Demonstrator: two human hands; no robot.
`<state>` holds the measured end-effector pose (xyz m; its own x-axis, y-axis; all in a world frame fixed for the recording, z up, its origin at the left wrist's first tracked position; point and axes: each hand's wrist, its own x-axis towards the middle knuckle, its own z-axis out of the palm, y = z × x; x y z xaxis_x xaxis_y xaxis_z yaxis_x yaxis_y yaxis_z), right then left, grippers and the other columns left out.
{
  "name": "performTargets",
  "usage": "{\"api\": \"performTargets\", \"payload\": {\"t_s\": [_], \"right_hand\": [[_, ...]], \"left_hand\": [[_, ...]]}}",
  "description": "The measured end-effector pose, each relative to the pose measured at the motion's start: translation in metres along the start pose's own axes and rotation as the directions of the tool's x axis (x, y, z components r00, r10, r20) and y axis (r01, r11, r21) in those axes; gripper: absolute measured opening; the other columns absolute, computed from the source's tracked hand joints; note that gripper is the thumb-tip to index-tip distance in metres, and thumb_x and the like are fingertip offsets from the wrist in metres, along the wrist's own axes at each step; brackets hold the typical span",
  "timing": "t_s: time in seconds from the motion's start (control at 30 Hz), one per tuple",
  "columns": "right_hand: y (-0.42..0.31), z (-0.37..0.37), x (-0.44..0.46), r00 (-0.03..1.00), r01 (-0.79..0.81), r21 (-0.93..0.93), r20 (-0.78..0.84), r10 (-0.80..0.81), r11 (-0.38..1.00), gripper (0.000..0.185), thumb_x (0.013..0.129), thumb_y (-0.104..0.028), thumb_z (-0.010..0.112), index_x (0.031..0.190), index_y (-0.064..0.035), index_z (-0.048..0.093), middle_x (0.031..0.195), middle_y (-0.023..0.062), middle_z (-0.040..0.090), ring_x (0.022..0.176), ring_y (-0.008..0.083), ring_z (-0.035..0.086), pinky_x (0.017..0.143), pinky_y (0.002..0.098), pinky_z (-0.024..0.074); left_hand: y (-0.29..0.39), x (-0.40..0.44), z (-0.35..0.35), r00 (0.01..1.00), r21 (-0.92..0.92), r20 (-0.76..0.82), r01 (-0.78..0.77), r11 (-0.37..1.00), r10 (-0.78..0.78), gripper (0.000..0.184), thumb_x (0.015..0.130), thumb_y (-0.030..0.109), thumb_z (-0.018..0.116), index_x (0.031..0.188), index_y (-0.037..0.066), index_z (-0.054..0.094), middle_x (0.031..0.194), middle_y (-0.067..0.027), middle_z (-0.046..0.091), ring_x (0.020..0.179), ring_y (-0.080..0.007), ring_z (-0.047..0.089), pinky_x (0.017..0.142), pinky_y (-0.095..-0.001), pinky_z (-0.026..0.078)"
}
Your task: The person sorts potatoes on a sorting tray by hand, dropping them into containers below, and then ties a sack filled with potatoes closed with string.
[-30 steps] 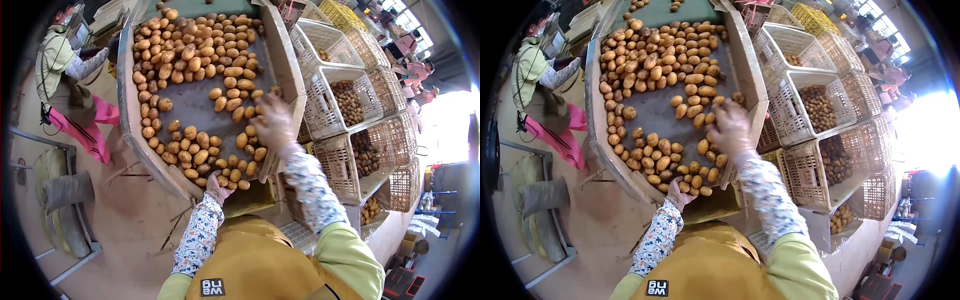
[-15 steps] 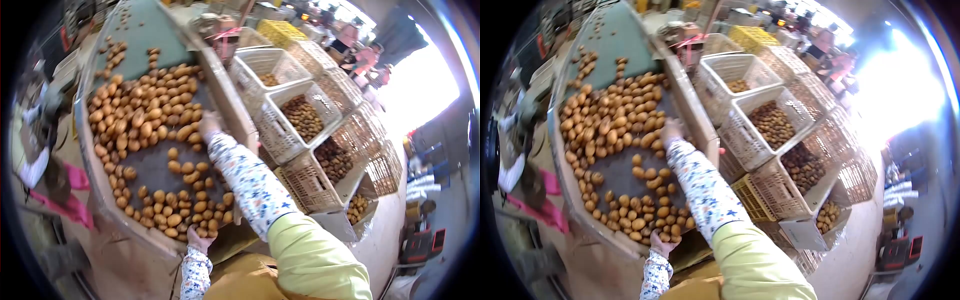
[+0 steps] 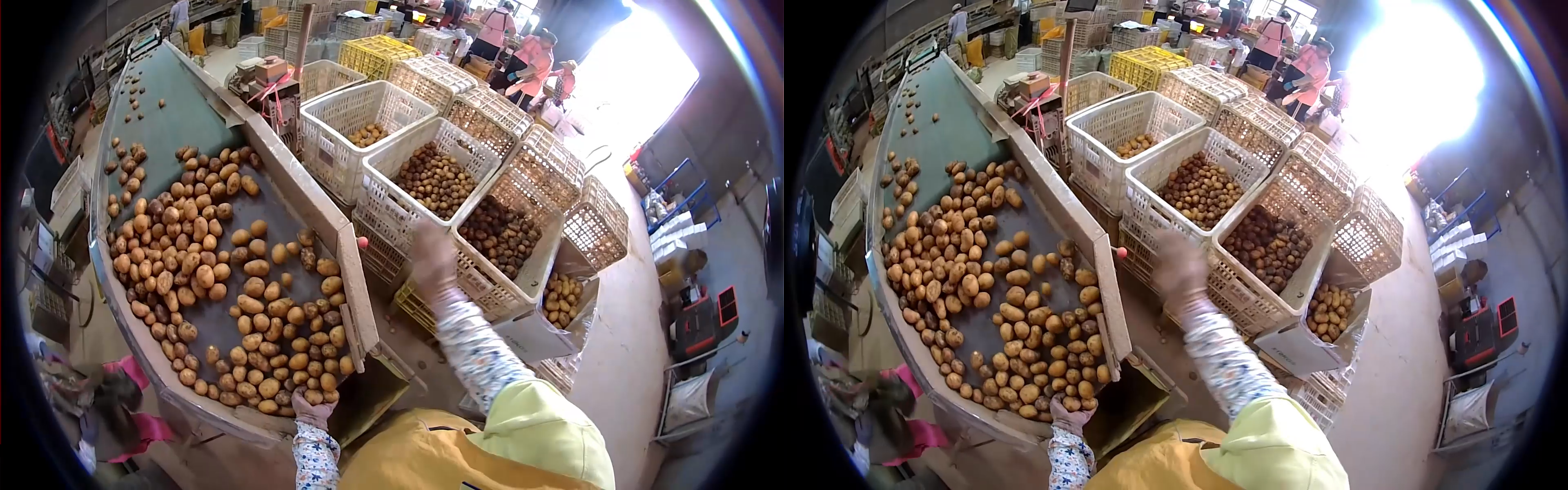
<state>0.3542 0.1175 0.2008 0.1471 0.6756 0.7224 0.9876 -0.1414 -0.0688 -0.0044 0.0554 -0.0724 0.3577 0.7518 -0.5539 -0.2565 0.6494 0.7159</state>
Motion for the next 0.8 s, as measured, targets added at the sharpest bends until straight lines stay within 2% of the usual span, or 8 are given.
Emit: {"api": "performTargets", "payload": {"t_s": [0.07, 0.13, 0.2, 0.27, 0.33, 0.43, 0.63, 0.8], "right_hand": [[0.074, 0.0, -0.024, 0.928, -0.351, -0.427, -0.276, 0.25, 0.833, 0.024, 0.083, -0.023, 0.056, 0.098, -0.0054, 0.056, 0.078, 0.0055, 0.053, 0.08, 0.0196, 0.056, 0.073, 0.0359, 0.0476], [0.041, 0.011, -0.019, 0.904, -0.419, -0.373, -0.089, 0.418, 0.828, 0.032, 0.08, -0.021, 0.06, 0.104, -0.0006, 0.055, 0.091, 0.0119, 0.057, 0.093, 0.0277, 0.056, 0.081, 0.0398, 0.0458], [-0.038, 0.028, 0.001, 0.988, 0.039, 0.242, 0.133, -0.073, 0.969, 0.045, 0.08, -0.028, 0.06, 0.115, 0.0011, 0.052, 0.109, 0.0193, 0.057, 0.102, 0.0368, 0.055, 0.088, 0.0421, 0.044], [-0.115, 0.087, -0.015, 0.889, -0.019, 0.625, 0.368, -0.274, 0.781, 0.053, 0.08, -0.031, 0.065, 0.125, -0.0052, 0.051, 0.122, 0.0222, 0.052, 0.115, 0.0399, 0.048, 0.1, 0.0423, 0.0372], [-0.187, 0.136, -0.03, 0.663, -0.262, 0.451, 0.726, -0.181, 0.853, 0.063, 0.083, -0.053, 0.052, 0.131, -0.0112, 0.048, 0.131, 0.0238, 0.045, 0.123, 0.0392, 0.041, 0.103, 0.0554, 0.0298], [-0.256, 0.106, -0.077, 0.737, 0.079, 0.425, 0.584, -0.34, 0.902, 0.069, 0.082, -0.057, 0.053, 0.14, -0.0219, 0.04, 0.147, 0.0264, 0.022, 0.138, 0.0431, 0.013, 0.106, 0.0648, 0.0028], [-0.186, 0.048, -0.149, 0.627, 0.231, 0.443, 0.613, -0.481, 0.866, 0.069, 0.08, -0.044, 0.063, 0.141, -0.0222, 0.039, 0.141, 0.0244, 0.032, 0.128, 0.0432, 0.033, 0.106, 0.0559, 0.0219], [-0.209, 0.013, -0.148, 0.408, 0.162, 0.556, 0.714, -0.569, 0.815, 0.052, 0.085, -0.035, 0.058, 0.128, -0.0062, 0.049, 0.125, 0.0219, 0.047, 0.123, 0.0346, 0.042, 0.098, 0.0564, 0.0358]], "left_hand": [[0.007, -0.012, 0.011, 0.997, -0.045, 0.049, -0.051, 0.998, 0.053, 0.04, 0.088, 0.035, 0.044, 0.121, 0.012, 0.05, 0.127, -0.0066, 0.053, 0.116, -0.0291, 0.05, 0.084, -0.0521, 0.048], [-0.005, -0.005, 0.011, 0.993, -0.304, 0.021, 0.116, 0.946, -0.115, 0.041, 0.089, 0.035, 0.045, 0.121, 0.011, 0.05, 0.118, -0.0055, 0.059, 0.108, -0.0263, 0.057, 0.082, -0.0478, 0.051], [0.026, -0.032, 0.042, 0.978, -0.522, 0.17, 0.192, 0.831, -0.119, 0.043, 0.089, 0.034, 0.045, 0.126, 0.013, 0.049, 0.126, -0.0076, 0.055, 0.115, -0.0275, 0.052, 0.087, -0.0497, 0.049], [0.056, -0.071, 0.075, 0.993, -0.719, 0.116, 0.064, 0.692, 0.029, 0.052, 0.094, 0.039, 0.045, 0.138, 0.011, 0.038, 0.138, -0.0122, 0.044, 0.125, -0.03, 0.045, 0.099, -0.0509, 0.04], [0.001, -0.054, 0.05, 0.984, -0.543, -0.111, -0.179, 0.82, 0.141, 0.071, 0.088, 0.064, 0.039, 0.137, 0.013, 0.04, 0.137, -0.0067, 0.045, 0.127, -0.0293, 0.042, 0.103, -0.0526, 0.035], [0.033, -0.079, 0.062, 0.977, -0.85, -0.172, -0.083, 0.521, -0.125, 0.066, 0.089, 0.064, 0.036, 0.132, 0.015, 0.045, 0.133, -0.0055, 0.049, 0.125, -0.0265, 0.043, 0.102, -0.0534, 0.035], [-0.005, -0.074, 0.049, 0.98, -0.456, -0.198, -0.091, 0.885, -0.001, 0.048, 0.093, 0.044, 0.046, 0.128, 0.012, 0.047, 0.12, -0.0046, 0.055, 0.11, -0.0203, 0.053, 0.087, -0.0382, 0.049], [0.034, -0.08, 0.057, 0.972, -0.824, -0.192, -0.086, 0.56, -0.133, 0.05, 0.096, 0.043, 0.04, 0.131, 0.008, 0.043, 0.125, -0.0065, 0.05, 0.112, -0.0186, 0.051, 0.095, -0.0393, 0.043]]}}
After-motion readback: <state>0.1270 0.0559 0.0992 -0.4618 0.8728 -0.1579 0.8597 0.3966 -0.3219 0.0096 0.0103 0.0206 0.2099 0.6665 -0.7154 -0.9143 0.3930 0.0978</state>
